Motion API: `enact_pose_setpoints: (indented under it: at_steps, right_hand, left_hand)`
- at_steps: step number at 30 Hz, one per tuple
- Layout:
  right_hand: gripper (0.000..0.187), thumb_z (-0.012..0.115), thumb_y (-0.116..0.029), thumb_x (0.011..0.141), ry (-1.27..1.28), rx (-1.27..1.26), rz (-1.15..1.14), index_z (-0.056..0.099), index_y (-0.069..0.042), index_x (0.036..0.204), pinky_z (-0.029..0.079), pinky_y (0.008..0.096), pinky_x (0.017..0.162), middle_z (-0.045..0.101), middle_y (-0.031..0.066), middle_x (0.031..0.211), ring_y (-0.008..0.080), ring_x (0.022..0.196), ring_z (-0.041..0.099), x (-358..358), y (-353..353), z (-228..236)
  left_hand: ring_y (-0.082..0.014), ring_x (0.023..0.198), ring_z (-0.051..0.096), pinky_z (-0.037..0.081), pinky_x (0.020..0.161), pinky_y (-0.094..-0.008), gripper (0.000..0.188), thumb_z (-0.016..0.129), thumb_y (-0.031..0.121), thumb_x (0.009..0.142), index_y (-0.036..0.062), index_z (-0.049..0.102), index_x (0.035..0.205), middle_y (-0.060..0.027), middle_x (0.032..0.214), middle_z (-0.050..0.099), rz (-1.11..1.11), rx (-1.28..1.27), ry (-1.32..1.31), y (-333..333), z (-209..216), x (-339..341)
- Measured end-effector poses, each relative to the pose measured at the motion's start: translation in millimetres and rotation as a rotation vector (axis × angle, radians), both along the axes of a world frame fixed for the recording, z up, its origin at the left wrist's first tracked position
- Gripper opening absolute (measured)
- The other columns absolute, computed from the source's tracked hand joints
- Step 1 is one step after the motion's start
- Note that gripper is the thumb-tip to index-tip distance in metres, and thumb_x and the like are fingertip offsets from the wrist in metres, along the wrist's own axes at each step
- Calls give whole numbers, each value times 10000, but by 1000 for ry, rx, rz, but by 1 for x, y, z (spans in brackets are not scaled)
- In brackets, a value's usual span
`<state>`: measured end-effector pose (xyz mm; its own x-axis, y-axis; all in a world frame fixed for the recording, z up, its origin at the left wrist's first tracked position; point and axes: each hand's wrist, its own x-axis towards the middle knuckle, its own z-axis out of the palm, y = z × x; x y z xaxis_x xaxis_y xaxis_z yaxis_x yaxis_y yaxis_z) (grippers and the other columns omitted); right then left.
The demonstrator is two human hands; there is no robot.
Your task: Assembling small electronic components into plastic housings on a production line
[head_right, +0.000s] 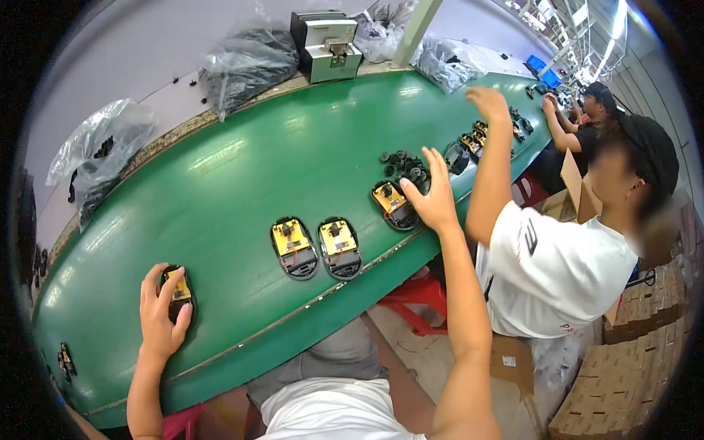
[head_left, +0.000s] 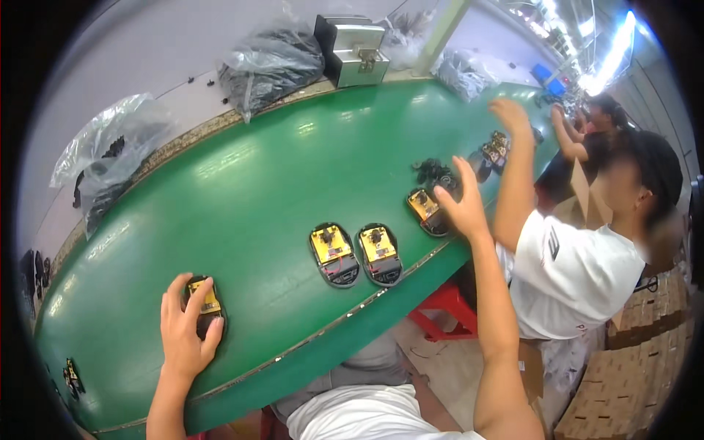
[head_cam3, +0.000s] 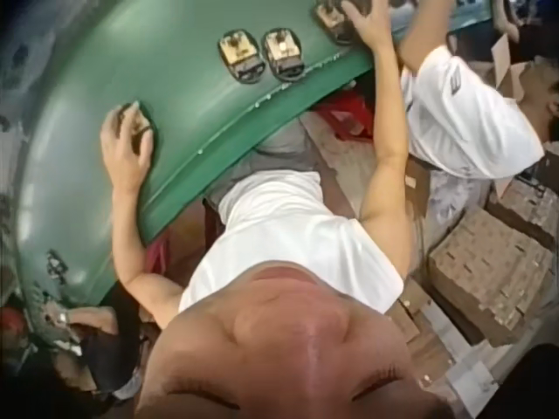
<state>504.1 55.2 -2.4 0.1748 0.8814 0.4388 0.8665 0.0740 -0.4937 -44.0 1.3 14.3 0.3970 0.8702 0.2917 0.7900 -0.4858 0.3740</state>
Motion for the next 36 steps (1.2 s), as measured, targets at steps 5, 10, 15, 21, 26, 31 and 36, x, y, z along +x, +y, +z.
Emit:
enact_pose_setpoints:
  at_steps: [5, 10, 15, 21, 26, 31, 36]
  right_hand:
    - [745, 795, -338, 838, -99, 19, 250, 523, -49, 1468, 352, 452, 1192, 465, 236, 1545, 394, 1441, 445, 15, 27, -1]
    - [491, 766, -297, 876, -11, -50, 488, 680, -88, 1311, 461, 422, 1101, 595, 204, 1441, 346, 1304, 599, -16, 80, 8]
    - [272, 747, -204, 885, 188, -96, 550, 784, -85, 1126, 502, 381, 1051, 712, 138, 1295, 292, 1195, 677, -20, 115, 10]
    - [231, 752, -146, 847, 126, -117, 615, 802, -84, 1064, 511, 372, 1041, 727, 131, 1272, 282, 1193, 684, -53, 135, 10]
    - [251, 744, -151, 830, 167, -128, 674, 804, -90, 1066, 513, 366, 1038, 726, 138, 1279, 279, 1185, 689, -104, 163, 6]
    - [265, 745, -198, 830, 197, -164, 839, 805, -111, 1073, 509, 380, 1041, 706, 134, 1317, 295, 1188, 682, -192, 166, 4]
    - [416, 763, -259, 843, -65, -61, 1196, 731, -97, 1225, 447, 456, 1113, 600, 174, 1428, 376, 1338, 541, -286, 117, 12]
  left_hand:
    - [-397, 1184, 559, 475, 990, -442, 557, 708, 188, 768, 82, 669, 1313, -213, 1413, 517, -23, -56, -100, -3, 4, -3]
    - [-404, 1209, 558, 475, 988, -452, 565, 704, 174, 757, 81, 666, 1313, -214, 1418, 515, 18, -69, -67, -8, 2, -7]
    - [-326, 945, 544, 485, 883, -435, 577, 779, 213, 748, 103, 676, 1304, -178, 1371, 534, -38, 21, -115, 4, 0, 3]
    - [-317, 944, 541, 487, 872, -421, 561, 784, 237, 768, 108, 679, 1303, -170, 1366, 540, -33, -14, -103, 1, 2, 1]
    - [-329, 976, 556, 493, 873, -431, 552, 786, 231, 770, 122, 685, 1302, -173, 1371, 548, -44, -69, -113, 2, 5, -1]
    - [-332, 1000, 554, 485, 916, -437, 537, 753, 283, 799, 130, 687, 1309, -161, 1354, 567, -30, 78, -62, 4, 0, -1]
    - [-362, 1098, 570, 472, 958, -462, 540, 763, 313, 819, 145, 671, 1325, -173, 1336, 569, 146, 100, 89, -11, 5, -2]
